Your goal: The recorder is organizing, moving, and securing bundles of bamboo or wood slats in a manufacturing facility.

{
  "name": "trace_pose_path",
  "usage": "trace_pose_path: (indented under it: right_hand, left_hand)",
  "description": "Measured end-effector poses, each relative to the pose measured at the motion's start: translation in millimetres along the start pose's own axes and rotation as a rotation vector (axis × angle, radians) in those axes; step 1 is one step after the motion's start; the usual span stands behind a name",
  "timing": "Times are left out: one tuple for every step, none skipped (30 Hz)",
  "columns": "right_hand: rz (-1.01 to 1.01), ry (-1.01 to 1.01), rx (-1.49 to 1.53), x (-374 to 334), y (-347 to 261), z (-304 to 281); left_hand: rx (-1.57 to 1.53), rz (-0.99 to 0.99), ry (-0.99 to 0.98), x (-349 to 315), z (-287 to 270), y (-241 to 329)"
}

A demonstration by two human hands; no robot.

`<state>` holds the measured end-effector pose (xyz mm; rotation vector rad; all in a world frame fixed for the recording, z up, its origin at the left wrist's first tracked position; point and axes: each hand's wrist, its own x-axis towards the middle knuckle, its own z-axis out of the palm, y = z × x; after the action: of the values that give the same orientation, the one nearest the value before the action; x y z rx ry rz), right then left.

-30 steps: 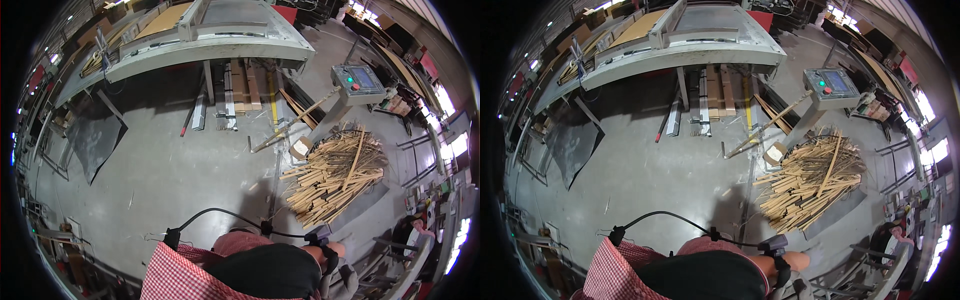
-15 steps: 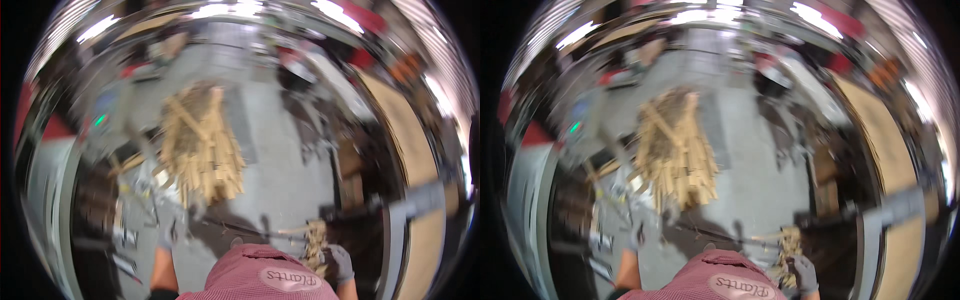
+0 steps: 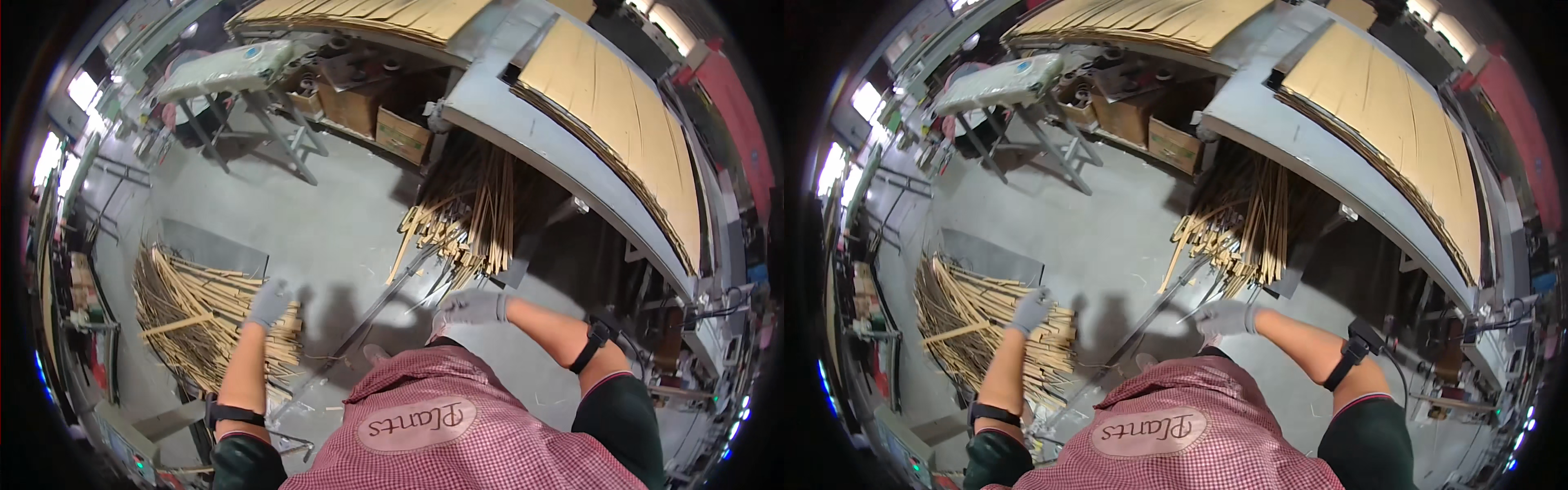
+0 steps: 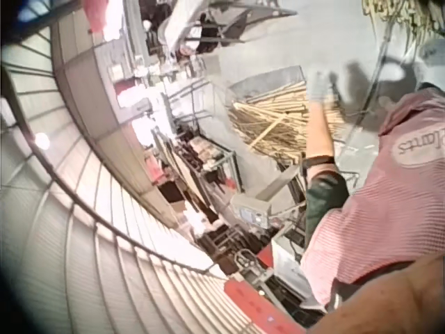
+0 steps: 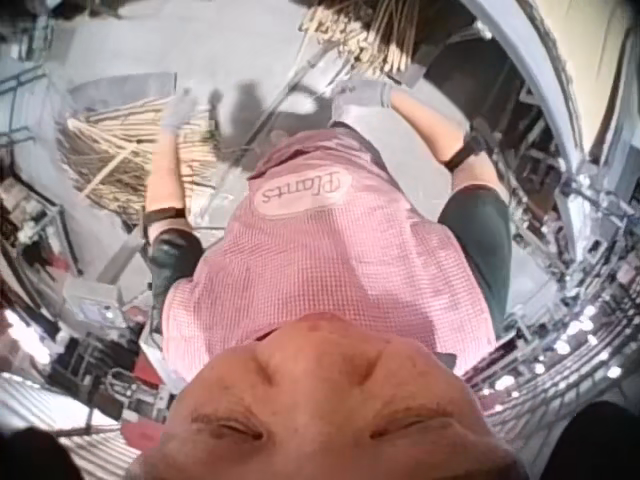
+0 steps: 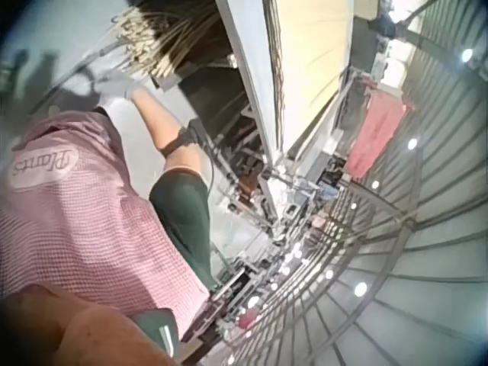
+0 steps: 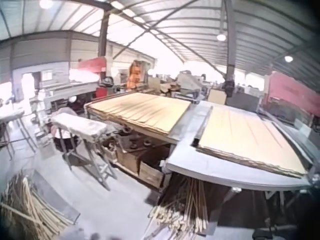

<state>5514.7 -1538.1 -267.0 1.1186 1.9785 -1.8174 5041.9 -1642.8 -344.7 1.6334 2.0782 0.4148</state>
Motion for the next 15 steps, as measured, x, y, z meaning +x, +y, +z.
trace_pose_path:
  right_hand:
    - [-0.065, 0.096, -0.266, 4.0, -4.9, -27.1]
    - [-0.143, 0.338, -0.235, -4.1, -16.7, -43.8]
    - [-0.247, 0.449, -0.258, -11.7, -19.8, -62.8]
    - [-0.36, 0.578, 0.001, -18.6, -13.3, -69.3]
    - [-0.447, 0.626, 0.225, -34.0, -17.4, -76.3]
    - [-0.399, 0.664, 0.263, -37.2, 6.4, -86.2]
    - [-0.352, 0.704, 0.31, -32.7, 36.9, -93.8]
    - [-0.233, 0.718, 0.349, -28.2, 61.0, -102.3]
    - [-0.114, 0.726, 0.393, -21.9, 84.7, -112.1]
    - [-0.001, 0.806, 0.296, -12.2, 109.2, -120.4]
    - [0.114, 0.866, 0.186, -4.1, 132.3, -128.4]
    - [0.144, 0.901, 0.218, 1.2, 154.7, -131.0]
    - [0.196, 1.029, 0.271, 6.6, 177.0, -136.2]
    - [0.238, 1.15, 0.318, 10.4, 192.1, -139.6]
    - [0.247, 1.171, 0.337, 12.4, 203.1, -144.1]
  left_hand:
    - [-0.209, -0.063, 0.026, 22.2, -22.7, 26.9]
    - [-0.413, -0.133, 0.043, 34.1, -54.8, 60.7]
    - [-0.501, -0.117, 0.123, 35.4, -74.5, 96.0]
    - [-0.591, -0.098, 0.199, 37.7, -82.3, 125.8]
    - [-0.552, -0.096, 0.226, 38.6, -78.2, 133.6]
    - [-0.515, -0.079, 0.24, 40.0, -69.1, 141.3]
    - [-0.559, -0.161, 0.082, 38.9, -53.6, 152.5]
    - [-0.59, -0.248, -0.089, 44.7, -37.3, 166.1]
    - [-0.581, -0.2, -0.215, 54.9, -17.5, 197.1]
    - [-0.569, -0.152, -0.339, 58.8, 4.8, 234.8]
    - [-0.543, 0.045, -0.505, 64.9, 26.7, 279.3]
    - [-0.518, 0.242, -0.669, 73.1, 51.5, 327.6]
    - [-0.423, 0.446, -0.849, 74.6, 59.9, 404.0]
    - [-0.307, 0.407, -1.045, 70.9, 71.9, 459.4]
    - [-0.449, 0.476, -1.109, 62.2, 99.2, 482.2]
